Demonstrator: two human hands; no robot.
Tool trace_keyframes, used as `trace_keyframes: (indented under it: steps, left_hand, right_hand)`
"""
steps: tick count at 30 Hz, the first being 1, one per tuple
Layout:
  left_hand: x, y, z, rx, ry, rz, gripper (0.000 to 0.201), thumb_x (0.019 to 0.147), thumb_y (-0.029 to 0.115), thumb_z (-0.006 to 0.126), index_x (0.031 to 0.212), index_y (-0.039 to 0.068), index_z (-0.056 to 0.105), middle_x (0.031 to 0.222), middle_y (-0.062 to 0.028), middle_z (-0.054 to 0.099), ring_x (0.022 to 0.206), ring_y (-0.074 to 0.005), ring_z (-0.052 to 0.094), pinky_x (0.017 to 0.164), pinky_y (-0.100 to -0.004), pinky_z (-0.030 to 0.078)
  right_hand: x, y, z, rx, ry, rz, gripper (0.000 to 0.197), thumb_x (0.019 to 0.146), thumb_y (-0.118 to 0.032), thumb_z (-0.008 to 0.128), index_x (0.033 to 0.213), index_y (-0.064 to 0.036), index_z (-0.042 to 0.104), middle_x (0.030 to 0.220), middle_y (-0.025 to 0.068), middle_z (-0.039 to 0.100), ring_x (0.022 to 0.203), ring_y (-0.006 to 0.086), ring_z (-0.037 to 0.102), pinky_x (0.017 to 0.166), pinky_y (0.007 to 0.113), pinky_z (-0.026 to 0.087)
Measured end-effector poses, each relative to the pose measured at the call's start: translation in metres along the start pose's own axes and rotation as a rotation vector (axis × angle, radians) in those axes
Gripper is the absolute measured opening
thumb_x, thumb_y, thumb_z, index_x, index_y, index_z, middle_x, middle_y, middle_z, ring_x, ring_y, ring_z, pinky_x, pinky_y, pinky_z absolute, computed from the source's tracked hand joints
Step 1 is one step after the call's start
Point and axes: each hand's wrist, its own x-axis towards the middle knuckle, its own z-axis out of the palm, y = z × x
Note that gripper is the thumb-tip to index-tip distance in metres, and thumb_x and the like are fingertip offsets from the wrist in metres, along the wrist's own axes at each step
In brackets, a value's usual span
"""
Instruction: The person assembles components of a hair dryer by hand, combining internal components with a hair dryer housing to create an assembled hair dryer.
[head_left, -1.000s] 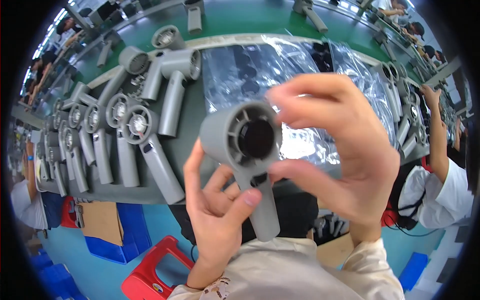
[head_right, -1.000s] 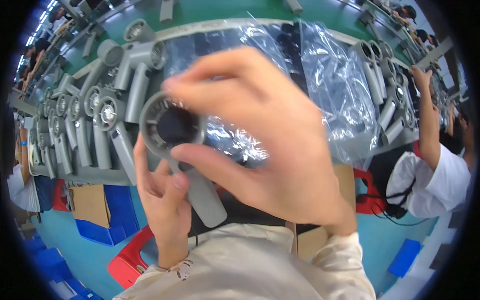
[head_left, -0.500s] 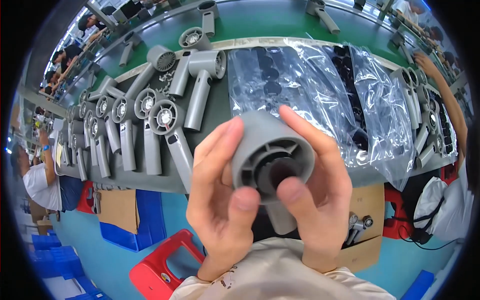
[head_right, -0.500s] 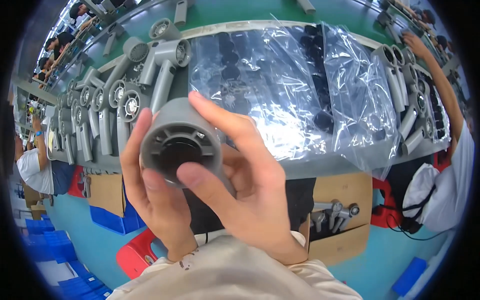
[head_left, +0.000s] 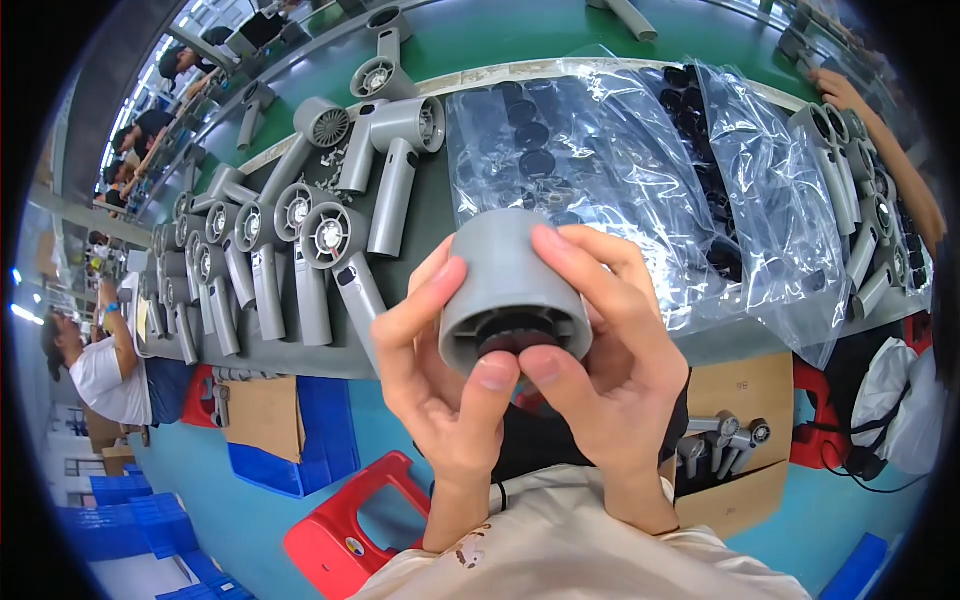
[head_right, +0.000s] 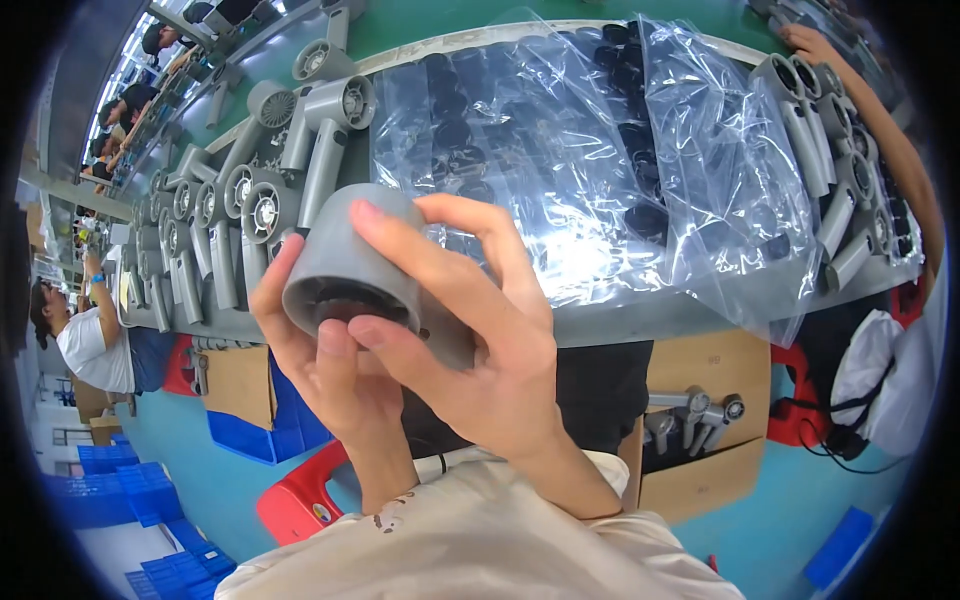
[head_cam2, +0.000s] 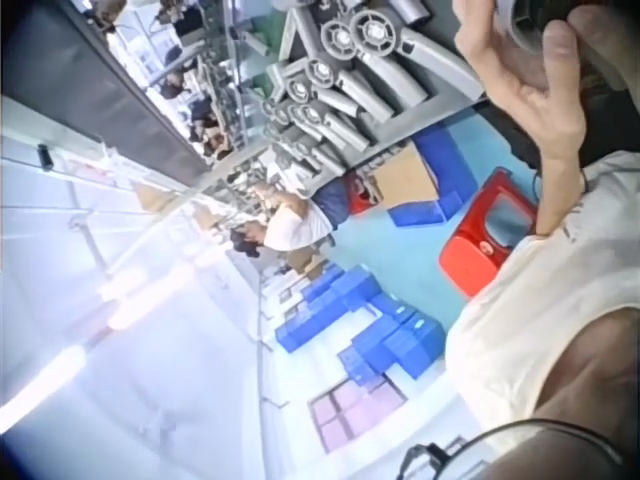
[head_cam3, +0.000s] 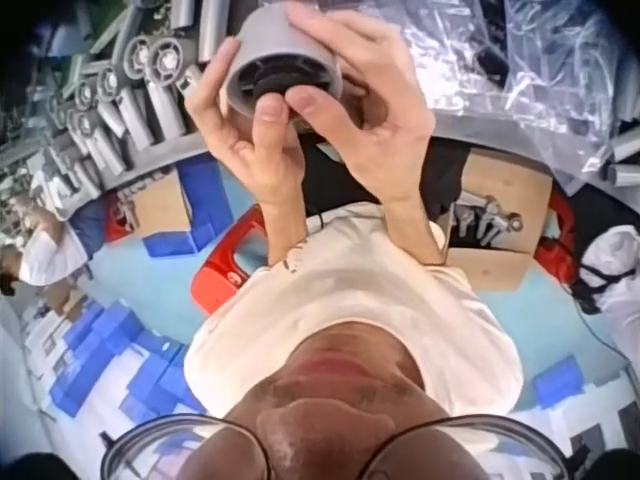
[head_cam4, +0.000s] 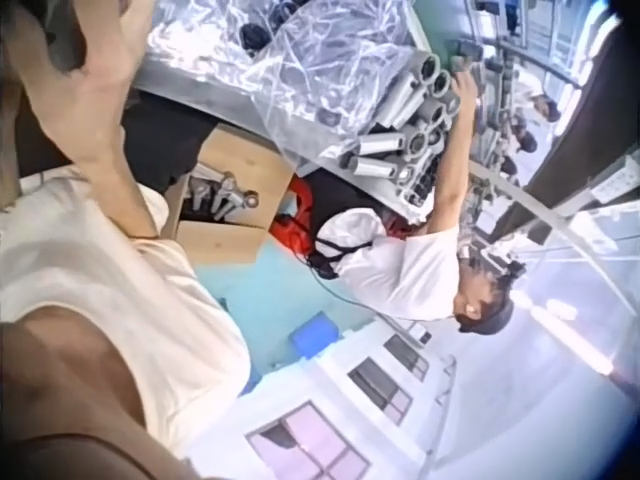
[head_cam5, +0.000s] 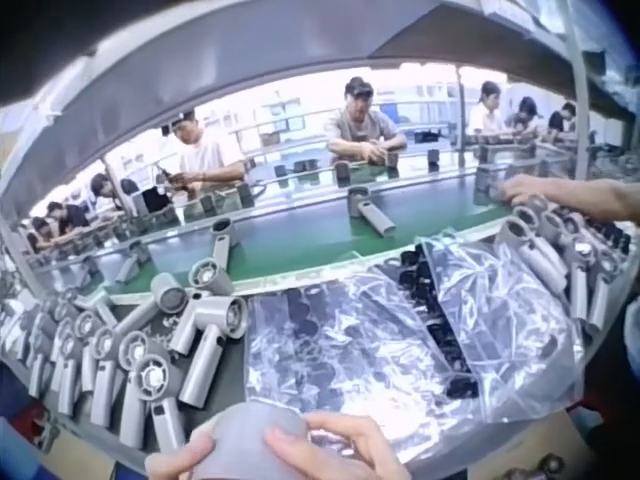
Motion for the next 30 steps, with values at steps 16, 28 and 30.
trace_keyframes:
  steps: [16,28,30]
  left_hand:
    - [0.009,-0.008,0.019,-0.178,0.031,0.136,0.034,0.084,0.022,0.066,0.107,0.010,0.045,0.122,-0.0402,0.043,0.112,-0.0380,0.052,0.089,-0.0426,0.046]
    - [-0.019,0.052,-0.020,-0.026,-0.356,0.177,0.050,0.099,0.033,0.033,0.075,-0.003,0.056,0.079,-0.0164,0.061,0.062,-0.0257,0.062,0.058,-0.0353,0.053]
    - [-0.020,0.067,-0.017,0.156,-0.548,-0.475,0.057,0.093,0.045,0.045,0.093,-0.010,0.058,0.091,-0.0185,0.062,0.081,-0.0251,0.062,0.073,-0.0318,0.049]
  right_hand:
    - [-0.003,0.000,0.001,0.067,0.033,-0.068,0.054,0.080,-0.022,0.072,0.123,0.0034,0.050,0.122,0.0220,0.045,0.096,0.0211,0.057,0.076,0.028,0.049]
    - [0.002,-0.016,-0.017,0.333,0.194,0.084,0.085,0.067,-0.035,0.081,0.128,0.0041,0.038,0.116,0.0139,0.051,0.107,0.0210,0.052,0.091,0.032,0.040]
    - [0.001,-0.018,-0.014,0.419,0.363,0.107,0.088,0.069,-0.035,0.080,0.132,0.0035,0.033,0.118,0.0146,0.050,0.107,0.0203,0.051,0.091,0.031,0.040]
